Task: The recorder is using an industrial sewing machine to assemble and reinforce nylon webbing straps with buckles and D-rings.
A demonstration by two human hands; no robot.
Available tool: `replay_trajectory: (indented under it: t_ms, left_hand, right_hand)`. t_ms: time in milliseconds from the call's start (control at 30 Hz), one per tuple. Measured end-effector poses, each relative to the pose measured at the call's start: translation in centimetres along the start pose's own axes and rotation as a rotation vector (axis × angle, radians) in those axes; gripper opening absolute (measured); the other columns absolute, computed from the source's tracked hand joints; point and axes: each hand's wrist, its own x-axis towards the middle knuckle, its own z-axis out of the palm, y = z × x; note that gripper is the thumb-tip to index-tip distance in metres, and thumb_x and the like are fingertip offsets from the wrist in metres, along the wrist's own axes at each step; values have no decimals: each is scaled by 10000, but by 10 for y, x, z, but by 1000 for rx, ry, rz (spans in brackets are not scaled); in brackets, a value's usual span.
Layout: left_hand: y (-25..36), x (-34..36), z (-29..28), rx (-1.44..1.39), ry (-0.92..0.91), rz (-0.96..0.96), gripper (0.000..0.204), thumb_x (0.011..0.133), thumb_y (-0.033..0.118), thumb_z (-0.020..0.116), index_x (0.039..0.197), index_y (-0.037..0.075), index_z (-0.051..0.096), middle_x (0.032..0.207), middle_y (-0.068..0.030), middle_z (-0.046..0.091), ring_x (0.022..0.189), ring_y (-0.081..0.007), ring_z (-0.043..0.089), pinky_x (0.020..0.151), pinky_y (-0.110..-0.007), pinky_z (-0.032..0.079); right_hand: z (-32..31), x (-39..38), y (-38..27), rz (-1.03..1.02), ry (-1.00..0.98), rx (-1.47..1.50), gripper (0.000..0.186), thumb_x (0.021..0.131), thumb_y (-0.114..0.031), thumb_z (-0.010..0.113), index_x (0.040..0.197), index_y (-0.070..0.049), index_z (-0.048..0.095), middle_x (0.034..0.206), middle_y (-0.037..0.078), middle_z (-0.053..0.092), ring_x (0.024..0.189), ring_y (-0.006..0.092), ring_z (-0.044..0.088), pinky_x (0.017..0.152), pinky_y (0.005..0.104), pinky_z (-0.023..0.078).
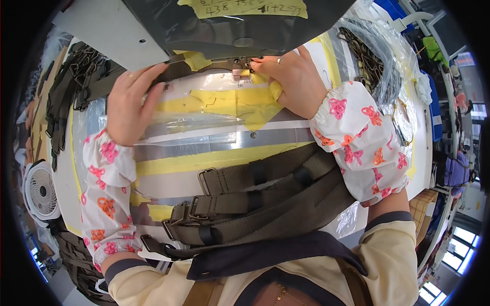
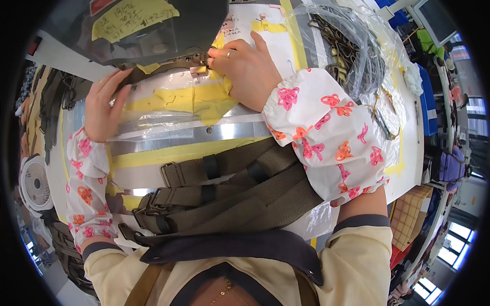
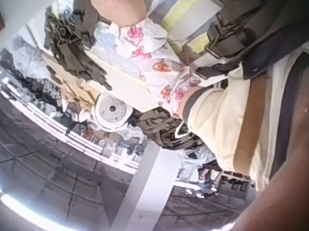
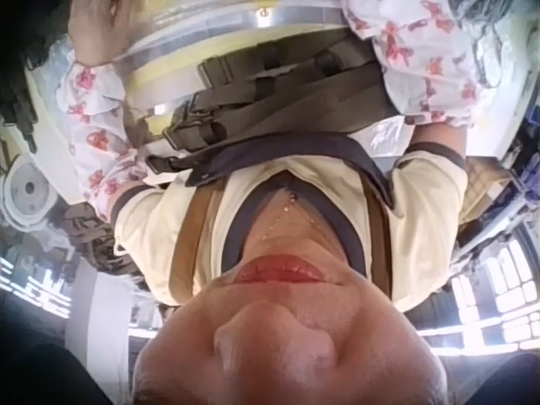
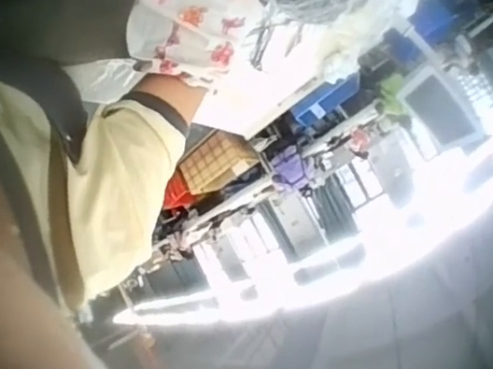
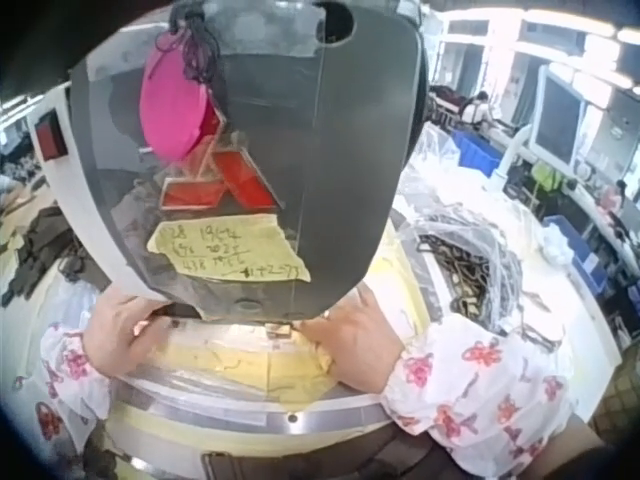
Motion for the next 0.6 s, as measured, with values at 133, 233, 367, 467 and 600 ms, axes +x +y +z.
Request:
replay_trajectory:
  t_ms: [133, 233, 367, 467, 600]
  left_hand:
    - [-19, -39, -20, 90, -13, -156, 378, 771, 62, 596, 1145, 42, 545, 1124, -129, 565, 990, -305, 537, 862, -350, 413]
    - [-17, -58, -27, 121, -56, -235, 401, 780, 24, 574, 1176, 65, 526, 1175, -124, 545, 1024, -306, 529, 875, -355, 409]
    - [-20, -65, -25, 116, -38, -290, 435, 766, -28, 548, 1189, 67, 511, 1131, -135, 555, 1004, -312, 533, 854, -352, 420]
    - [-30, -68, -27, 225, -136, -328, 447, 745, -48, 541, 1175, 69, 516, 1072, -145, 566, 957, -315, 546, 817, -361, 431]
    - [-43, -69, -32, 334, 6, -173, 361, 753, -17, 572, 1096, 95, 583, 903, -108, 620, 859, -278, 583, 785, -347, 445]
  right_hand:
    - [-4, -2, -3, -40, -29, 17, 363, 662, -3, 599, 1012, -89, 634, 1093, -7, 610, 1072, 188, 487, 1020, 485, 260]
    - [-8, -13, -4, -190, 81, -23, 331, 641, 16, 606, 964, -53, 614, 1083, 45, 610, 959, 221, 546, 857, 409, 419]
    - [-16, -14, -6, -260, 30, 8, 301, 610, 20, 607, 908, -25, 593, 1067, 89, 602, 889, 245, 570, 717, 365, 492]
    - [-15, -11, -4, -386, 47, -51, 329, 576, 26, 601, 901, -7, 566, 1020, 121, 597, 830, 256, 589, 617, 334, 508]
    - [-13, 1, 10, -297, 36, -136, 323, 644, 7, 582, 956, -14, 504, 878, 99, 569, 735, 252, 597, 570, 321, 494]
